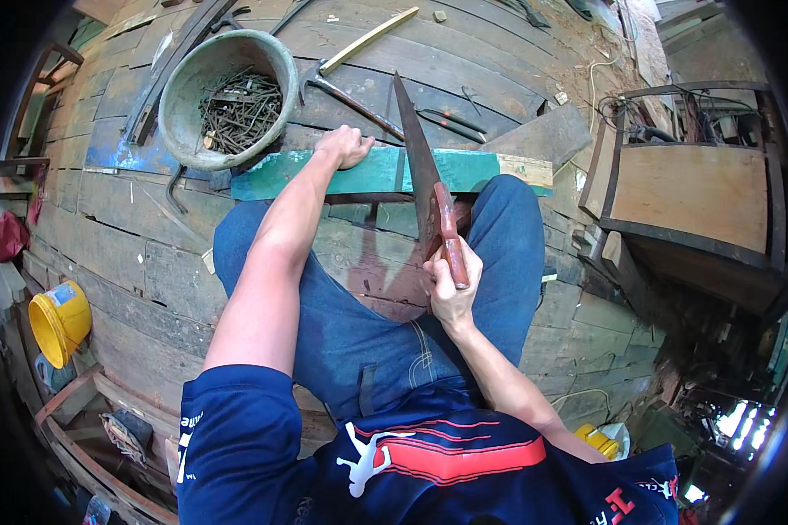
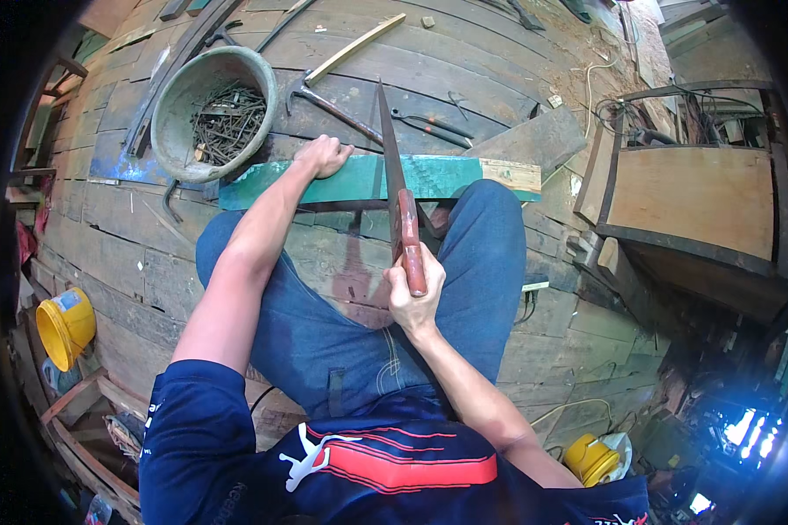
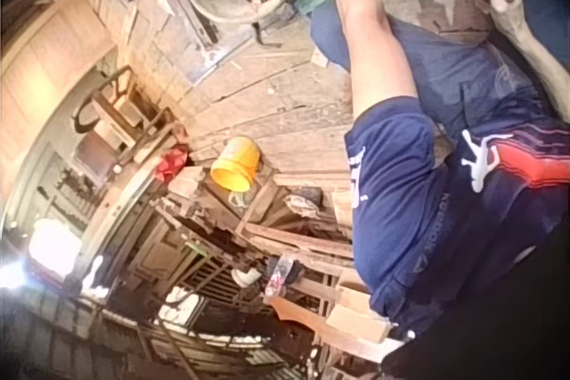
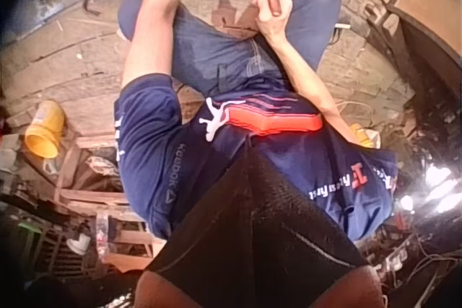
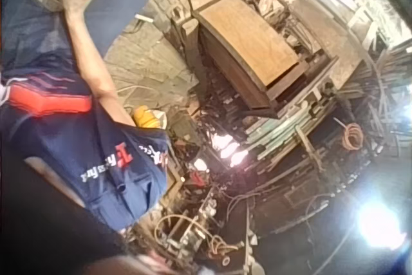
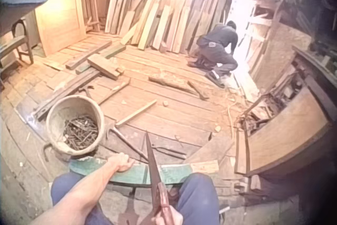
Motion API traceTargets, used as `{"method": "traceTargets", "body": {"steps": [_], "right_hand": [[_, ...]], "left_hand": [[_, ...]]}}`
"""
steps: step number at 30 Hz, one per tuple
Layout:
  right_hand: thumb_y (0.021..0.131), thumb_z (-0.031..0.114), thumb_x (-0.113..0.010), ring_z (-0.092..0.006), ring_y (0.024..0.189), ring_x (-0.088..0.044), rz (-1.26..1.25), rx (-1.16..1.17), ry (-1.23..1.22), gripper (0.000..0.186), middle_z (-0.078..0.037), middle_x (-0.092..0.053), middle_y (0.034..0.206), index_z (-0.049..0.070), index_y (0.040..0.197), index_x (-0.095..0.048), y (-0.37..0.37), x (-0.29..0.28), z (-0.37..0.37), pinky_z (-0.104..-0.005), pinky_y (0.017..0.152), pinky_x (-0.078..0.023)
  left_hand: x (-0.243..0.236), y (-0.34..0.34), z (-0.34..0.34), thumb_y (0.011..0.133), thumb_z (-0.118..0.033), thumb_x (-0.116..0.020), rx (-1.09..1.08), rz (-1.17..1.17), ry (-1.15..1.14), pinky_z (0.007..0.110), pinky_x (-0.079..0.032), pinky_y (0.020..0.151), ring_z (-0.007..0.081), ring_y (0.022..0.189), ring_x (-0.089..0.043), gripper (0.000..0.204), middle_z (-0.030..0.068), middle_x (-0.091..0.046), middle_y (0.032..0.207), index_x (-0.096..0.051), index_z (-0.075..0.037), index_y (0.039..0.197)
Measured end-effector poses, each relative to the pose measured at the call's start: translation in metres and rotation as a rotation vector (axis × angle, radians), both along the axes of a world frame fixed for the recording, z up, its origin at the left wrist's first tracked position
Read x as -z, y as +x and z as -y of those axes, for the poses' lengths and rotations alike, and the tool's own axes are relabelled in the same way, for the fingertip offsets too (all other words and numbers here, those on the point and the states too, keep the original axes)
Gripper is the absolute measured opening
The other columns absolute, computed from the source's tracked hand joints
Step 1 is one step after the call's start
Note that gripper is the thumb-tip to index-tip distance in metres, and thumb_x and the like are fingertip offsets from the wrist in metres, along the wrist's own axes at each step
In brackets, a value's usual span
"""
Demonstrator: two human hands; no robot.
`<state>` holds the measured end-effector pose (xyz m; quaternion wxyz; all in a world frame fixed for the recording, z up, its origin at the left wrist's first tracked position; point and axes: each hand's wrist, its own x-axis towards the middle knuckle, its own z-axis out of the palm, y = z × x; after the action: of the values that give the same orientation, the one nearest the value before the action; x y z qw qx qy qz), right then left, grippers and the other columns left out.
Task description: Sawing a piece of painted wood manually with a hand saw.
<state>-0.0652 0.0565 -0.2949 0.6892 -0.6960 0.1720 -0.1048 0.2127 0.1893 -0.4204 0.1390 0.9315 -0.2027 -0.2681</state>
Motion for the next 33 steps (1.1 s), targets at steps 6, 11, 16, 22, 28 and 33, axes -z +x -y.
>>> {"method": "traceTargets", "body": {"steps": [6, 11, 16, 22, 28, 33], "right_hand": [[0.081, 0.000, -0.050, -0.0055, 0.042, -0.039, -0.029, 0.023, 0.042, 0.009, -0.001, -0.045, 0.063, -0.003, 0.090, -0.051, -0.002, -0.004, 0.004, -0.0214, 0.037, -0.034], [0.070, 0.006, -0.055, -0.0137, 0.055, -0.049, -0.061, 0.111, 0.024, 0.009, -0.005, -0.051, 0.059, -0.002, 0.073, -0.054, -0.001, -0.015, -0.005, -0.0292, 0.055, -0.042], [0.071, 0.006, -0.055, -0.0147, 0.054, -0.050, -0.080, 0.094, 0.032, 0.008, -0.005, -0.052, 0.060, -0.002, 0.073, -0.054, 0.000, -0.013, -0.002, -0.0291, 0.055, -0.043], [0.072, 0.005, -0.057, -0.0177, 0.053, -0.051, -0.028, 0.071, -0.152, 0.008, -0.009, -0.052, 0.059, -0.001, 0.071, -0.051, 0.029, 0.010, 0.002, -0.0329, 0.055, -0.043], [0.069, 0.004, -0.059, -0.0196, 0.054, -0.050, -0.066, 0.060, -0.194, 0.010, -0.009, -0.048, 0.060, -0.002, 0.073, -0.052, 0.001, -0.004, 0.001, -0.0329, 0.055, -0.042], [0.072, 0.004, -0.057, -0.0168, 0.051, -0.048, -0.039, 0.083, -0.134, 0.006, -0.007, -0.049, 0.058, -0.001, 0.072, -0.052, 0.030, 0.003, 0.001, -0.0322, 0.054, -0.042]], "left_hand": [[-0.010, -0.001, 0.004, 0.096, -0.052, -0.040, 0.002, -0.031, 0.013, 0.049, -0.046, 0.097, 0.0431, 0.112, -0.058, 0.060, 0.0276, -0.062, 0.116, -0.069, -0.001, 0.106], [-0.002, 0.001, -0.001, 0.097, -0.052, -0.039, 0.000, -0.012, -0.004, 0.049, -0.046, 0.097, 0.0432, 0.112, -0.057, 0.060, 0.0272, -0.062, 0.116, -0.068, 0.000, 0.106], [-0.010, -0.001, 0.002, 0.097, -0.053, -0.038, -0.003, -0.021, 0.018, 0.049, -0.045, 0.098, 0.0424, 0.114, -0.057, 0.061, 0.0268, -0.062, 0.117, -0.067, 0.000, 0.109], [-0.004, 0.000, 0.002, 0.097, -0.053, -0.037, 0.005, -0.017, 0.013, 0.048, -0.043, 0.100, 0.0421, 0.116, -0.055, 0.062, 0.0267, -0.060, 0.120, -0.065, 0.001, 0.109], [-0.001, 0.001, 0.000, 0.096, -0.052, -0.039, 0.016, -0.030, 0.053, 0.047, -0.045, 0.100, 0.0395, 0.115, -0.057, 0.059, 0.0232, -0.061, 0.122, -0.066, -0.002, 0.115], [-0.003, 0.001, 0.003, 0.096, -0.052, -0.040, 0.020, -0.010, 0.005, 0.049, -0.046, 0.097, 0.0436, 0.110, -0.059, 0.061, 0.0279, -0.062, 0.116, -0.068, 0.001, 0.106]]}}
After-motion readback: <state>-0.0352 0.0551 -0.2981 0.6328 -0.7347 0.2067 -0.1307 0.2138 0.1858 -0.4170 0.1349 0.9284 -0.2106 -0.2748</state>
